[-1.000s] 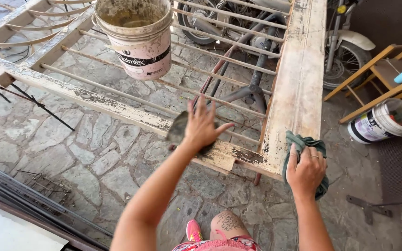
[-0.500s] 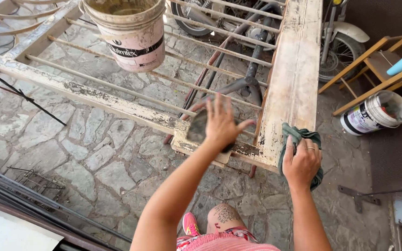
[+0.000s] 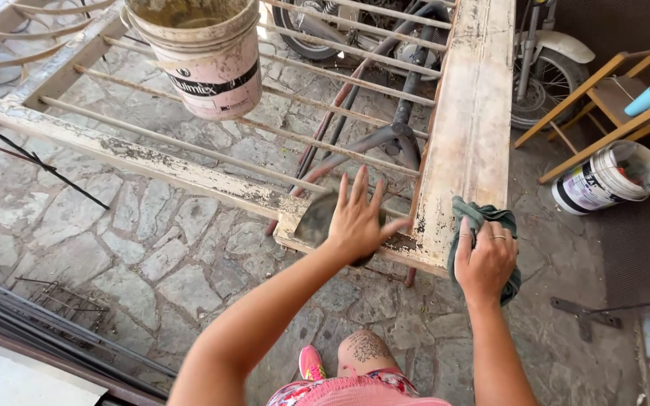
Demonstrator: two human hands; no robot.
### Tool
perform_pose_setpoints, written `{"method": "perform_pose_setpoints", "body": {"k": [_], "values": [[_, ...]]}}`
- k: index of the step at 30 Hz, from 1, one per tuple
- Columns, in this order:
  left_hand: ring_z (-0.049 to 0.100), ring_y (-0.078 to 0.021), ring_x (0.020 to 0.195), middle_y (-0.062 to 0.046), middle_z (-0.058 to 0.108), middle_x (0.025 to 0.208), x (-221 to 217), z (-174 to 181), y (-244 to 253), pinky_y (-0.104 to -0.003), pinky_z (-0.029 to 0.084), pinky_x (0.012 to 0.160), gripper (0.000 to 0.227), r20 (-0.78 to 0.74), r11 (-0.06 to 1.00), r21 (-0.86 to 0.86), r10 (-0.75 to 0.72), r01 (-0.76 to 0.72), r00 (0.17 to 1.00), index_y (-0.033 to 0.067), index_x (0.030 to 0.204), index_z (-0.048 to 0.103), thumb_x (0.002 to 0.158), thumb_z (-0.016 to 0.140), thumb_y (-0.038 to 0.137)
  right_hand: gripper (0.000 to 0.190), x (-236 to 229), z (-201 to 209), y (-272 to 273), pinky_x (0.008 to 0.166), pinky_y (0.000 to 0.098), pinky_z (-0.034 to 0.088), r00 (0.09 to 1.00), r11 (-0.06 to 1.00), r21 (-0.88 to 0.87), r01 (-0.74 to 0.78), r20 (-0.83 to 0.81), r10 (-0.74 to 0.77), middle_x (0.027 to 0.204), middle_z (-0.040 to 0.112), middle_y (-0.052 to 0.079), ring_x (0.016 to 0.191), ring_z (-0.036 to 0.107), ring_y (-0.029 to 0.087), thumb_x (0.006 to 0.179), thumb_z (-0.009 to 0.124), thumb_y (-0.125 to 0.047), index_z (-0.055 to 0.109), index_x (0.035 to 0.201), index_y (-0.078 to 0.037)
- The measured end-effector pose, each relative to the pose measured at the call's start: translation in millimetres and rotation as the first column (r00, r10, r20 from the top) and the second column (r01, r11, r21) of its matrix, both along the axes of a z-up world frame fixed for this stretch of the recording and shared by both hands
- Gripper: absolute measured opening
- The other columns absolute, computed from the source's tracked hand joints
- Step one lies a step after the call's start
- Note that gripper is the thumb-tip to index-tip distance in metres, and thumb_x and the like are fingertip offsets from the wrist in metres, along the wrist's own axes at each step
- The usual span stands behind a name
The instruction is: Sanding the metal frame of a gate using a sanding block and wiping it with a cloth.
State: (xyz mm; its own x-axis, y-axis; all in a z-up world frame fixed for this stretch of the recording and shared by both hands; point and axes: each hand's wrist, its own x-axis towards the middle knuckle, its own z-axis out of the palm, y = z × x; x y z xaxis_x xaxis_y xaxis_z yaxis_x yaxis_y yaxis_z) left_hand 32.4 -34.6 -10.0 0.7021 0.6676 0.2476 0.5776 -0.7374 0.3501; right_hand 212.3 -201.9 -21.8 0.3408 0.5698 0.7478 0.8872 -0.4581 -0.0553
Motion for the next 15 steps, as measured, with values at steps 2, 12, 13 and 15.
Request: {"method": "perform_pose_setpoints", "body": {"k": [2, 12, 13, 15], "values": [[0.013, -0.0324, 0.157, -0.031, 0.033, 0.159, -21.2, 7.8, 2.1, -0.054, 0.001, 0.125, 0.105, -0.012, 0.998, 0.014, -0.062, 0.062, 0.998, 0.0049, 0.151, 0.045, 0.087, 0.024, 0.086, 0.036, 0.4, 0.1, 3.0, 0.076, 0.0429, 0.049, 1.000, 1.000, 0.011, 0.000, -0.016, 0.001, 0.085, 0.059, 0.008, 0.083, 0.063, 0.033, 0.112, 0.064, -0.031, 0.064, 0.086, -0.006], [0.010, -0.0360, 0.157, -0.036, 0.030, 0.158, 8.8, -4.0, -6.2, -0.058, 0.002, 0.126, 0.109, 0.073, 0.999, 0.007, 0.040, -0.040, 0.997, 0.0017, 0.152, 0.042, 0.087, 0.021, 0.087, 0.037, -1.7, 4.3, 0.0, 0.076, 0.0442, 0.049, 0.999, 1.000, 0.015, -0.024, 0.025, 0.023, 0.085, 0.059, 0.011, 0.083, 0.063, 0.036, 0.112, 0.065, -0.029, 0.064, 0.086, -0.003], [0.011, -0.0350, 0.157, -0.035, 0.034, 0.156, -3.3, -0.4, -15.8, -0.057, 0.002, 0.126, 0.109, 0.074, 0.999, 0.013, -0.031, 0.030, 0.997, 0.0015, 0.151, 0.043, 0.086, 0.023, 0.086, 0.036, -2.3, 4.1, 1.3, 0.076, 0.0434, 0.049, 0.999, 0.999, 0.020, -0.030, 0.026, 0.030, 0.085, 0.059, 0.011, 0.083, 0.063, 0.035, 0.112, 0.065, -0.029, 0.063, 0.086, -0.003], [0.015, -0.0370, 0.156, -0.035, 0.033, 0.157, -24.0, 9.1, 7.8, -0.058, 0.006, 0.125, 0.105, 0.076, 0.996, 0.067, 0.054, -0.059, 0.996, 0.0015, 0.148, 0.048, 0.088, 0.028, 0.085, 0.036, 0.0, 2.1, 6.2, 0.077, 0.0431, 0.049, 1.000, 1.000, 0.008, -0.020, 0.013, 0.020, 0.086, 0.059, 0.010, 0.084, 0.063, 0.035, 0.112, 0.064, -0.030, 0.063, 0.087, -0.005]]}}
